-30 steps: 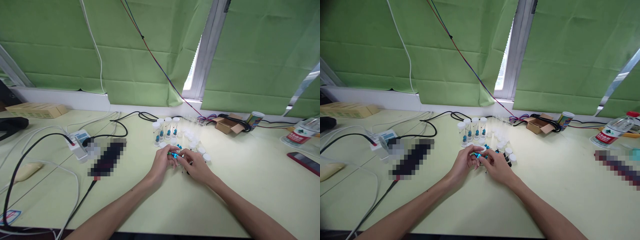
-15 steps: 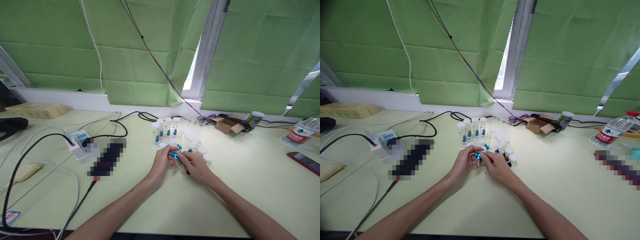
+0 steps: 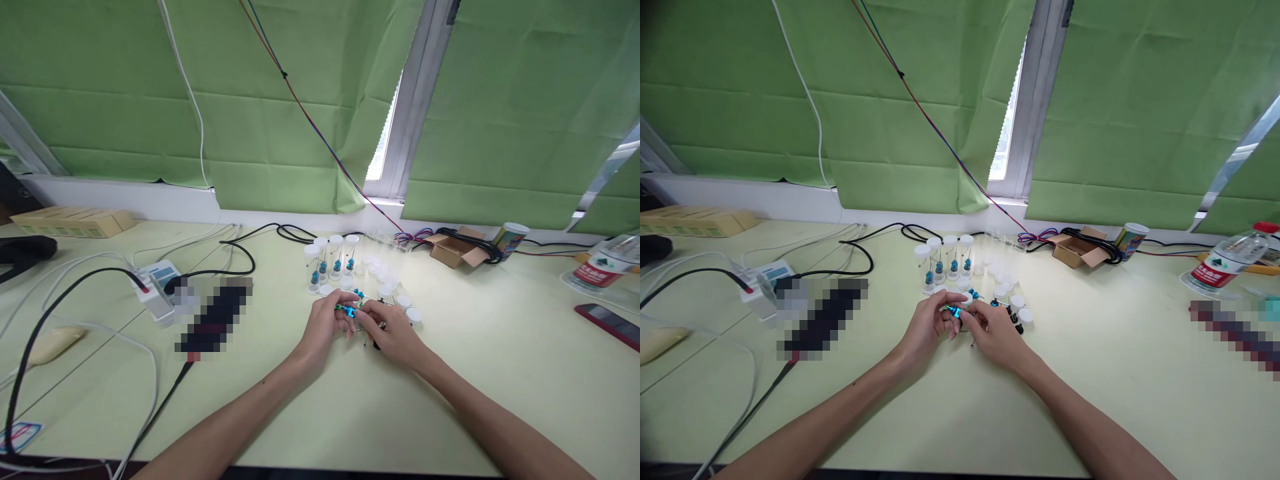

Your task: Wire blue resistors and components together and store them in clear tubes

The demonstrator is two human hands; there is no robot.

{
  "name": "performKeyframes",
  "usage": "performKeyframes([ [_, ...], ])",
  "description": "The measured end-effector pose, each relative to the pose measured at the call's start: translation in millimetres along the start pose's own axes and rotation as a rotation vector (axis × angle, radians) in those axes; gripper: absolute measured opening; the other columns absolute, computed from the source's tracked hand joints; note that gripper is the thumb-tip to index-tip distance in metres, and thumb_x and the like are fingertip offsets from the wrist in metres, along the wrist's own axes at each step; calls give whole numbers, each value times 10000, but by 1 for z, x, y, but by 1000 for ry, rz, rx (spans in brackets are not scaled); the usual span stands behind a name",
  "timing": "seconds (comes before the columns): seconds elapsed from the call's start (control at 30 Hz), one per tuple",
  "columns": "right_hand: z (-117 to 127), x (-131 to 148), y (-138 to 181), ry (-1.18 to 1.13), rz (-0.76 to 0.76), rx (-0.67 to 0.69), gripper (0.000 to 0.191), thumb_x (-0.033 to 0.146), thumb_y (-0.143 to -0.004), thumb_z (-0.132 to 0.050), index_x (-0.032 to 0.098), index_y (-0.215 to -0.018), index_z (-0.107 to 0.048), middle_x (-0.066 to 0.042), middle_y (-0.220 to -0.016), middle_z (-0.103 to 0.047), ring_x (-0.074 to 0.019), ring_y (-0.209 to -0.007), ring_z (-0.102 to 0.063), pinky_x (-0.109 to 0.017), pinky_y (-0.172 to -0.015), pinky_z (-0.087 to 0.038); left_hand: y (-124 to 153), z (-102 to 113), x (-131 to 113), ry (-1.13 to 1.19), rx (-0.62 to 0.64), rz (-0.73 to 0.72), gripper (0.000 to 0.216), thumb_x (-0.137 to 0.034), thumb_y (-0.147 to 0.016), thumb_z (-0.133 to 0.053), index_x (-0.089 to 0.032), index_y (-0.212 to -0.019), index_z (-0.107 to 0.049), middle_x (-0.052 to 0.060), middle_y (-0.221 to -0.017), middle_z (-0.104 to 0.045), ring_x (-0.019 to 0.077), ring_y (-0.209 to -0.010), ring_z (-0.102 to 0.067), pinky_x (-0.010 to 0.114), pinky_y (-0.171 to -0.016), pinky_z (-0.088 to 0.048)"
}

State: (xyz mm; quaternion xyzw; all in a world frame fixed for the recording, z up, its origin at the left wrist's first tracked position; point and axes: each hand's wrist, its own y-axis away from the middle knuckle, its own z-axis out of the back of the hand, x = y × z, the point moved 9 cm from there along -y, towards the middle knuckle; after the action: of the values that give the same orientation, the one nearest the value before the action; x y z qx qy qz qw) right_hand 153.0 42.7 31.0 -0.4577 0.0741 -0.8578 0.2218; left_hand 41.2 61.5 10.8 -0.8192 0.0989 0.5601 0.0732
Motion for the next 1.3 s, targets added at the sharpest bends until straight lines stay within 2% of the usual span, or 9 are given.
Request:
performKeyframes([
  [0.17, -1, 0, -1, -3, -13, 9, 408, 388, -995, -388, 204, -637, -450, 38, -510, -495, -113, -468, -427, -254, -522, -344, 1, -1, 0, -5, 8, 3, 427, -482, -877, -498, -106, -963, -682, 40, -651, -592, 138, -515, -538, 257, -470, -407],
  [0.3, 0, 0, -1, -20, -21, 1, 450, 429, -996, -367, 209, -609, -433, 30, -499, -488, -120, -464, -430, -261, -524, -362, 1, -1, -1, -8, 7, 4, 428, -481, -882, -490, -105, -962, -680, 42, -659, -592, 139, -517, -541, 259, -473, -409],
  [0.37, 1, -1, -1, -22, -25, -12, 426, 451, -987, -378, 209, -650, -478, 30, -513, -496, -123, -465, -431, -263, -513, -357, 1, -1, -1, -8, 1, 4, 429, -481, -878, -495, -103, -961, -681, 46, -676, -597, 136, -518, -542, 259, -473, -409],
  [0.47, 3, -1, 0, -31, -19, -29, 289, 449, -956, -455, 211, -822, -551, 50, -519, -494, -125, -468, -440, -256, -513, -366, 1, 2, -4, 1, -29, -11, 427, -481, -872, -503, -103, -952, -683, 69, -773, -620, 128, -525, -551, 259, -472, -411],
  [0.6, 2, 1, 0, -69, 4, -13, 187, 399, -921, -531, 213, -934, -519, 75, -512, -485, -119, -473, -433, -241, -521, -381, 1, 4, -5, 12, -45, -25, 422, -488, -866, -505, -115, -956, -683, 75, -843, -620, 121, -530, -553, 264, -484, -426],
  [0.97, 2, 2, 0, -50, 37, -18, 123, 328, -931, -494, 209, -923, -520, 73, -518, -488, -118, -483, -454, -244, -546, -408, 1, 4, -4, 5, -47, -22, 425, -489, -862, -504, -112, -952, -677, 79, -853, -614, 117, -517, -549, 262, -480, -417],
  [1.3, 2, 2, 0, -10, 9, -4, 227, 366, -966, -435, 210, -847, -550, 38, -532, -523, -137, -490, -484, -270, -546, -401, 1, 5, -3, -1, -43, -18, 420, -482, -854, -515, -110, -959, -679, 75, -823, -621, 119, -510, -554, 261, -472, -408],
])
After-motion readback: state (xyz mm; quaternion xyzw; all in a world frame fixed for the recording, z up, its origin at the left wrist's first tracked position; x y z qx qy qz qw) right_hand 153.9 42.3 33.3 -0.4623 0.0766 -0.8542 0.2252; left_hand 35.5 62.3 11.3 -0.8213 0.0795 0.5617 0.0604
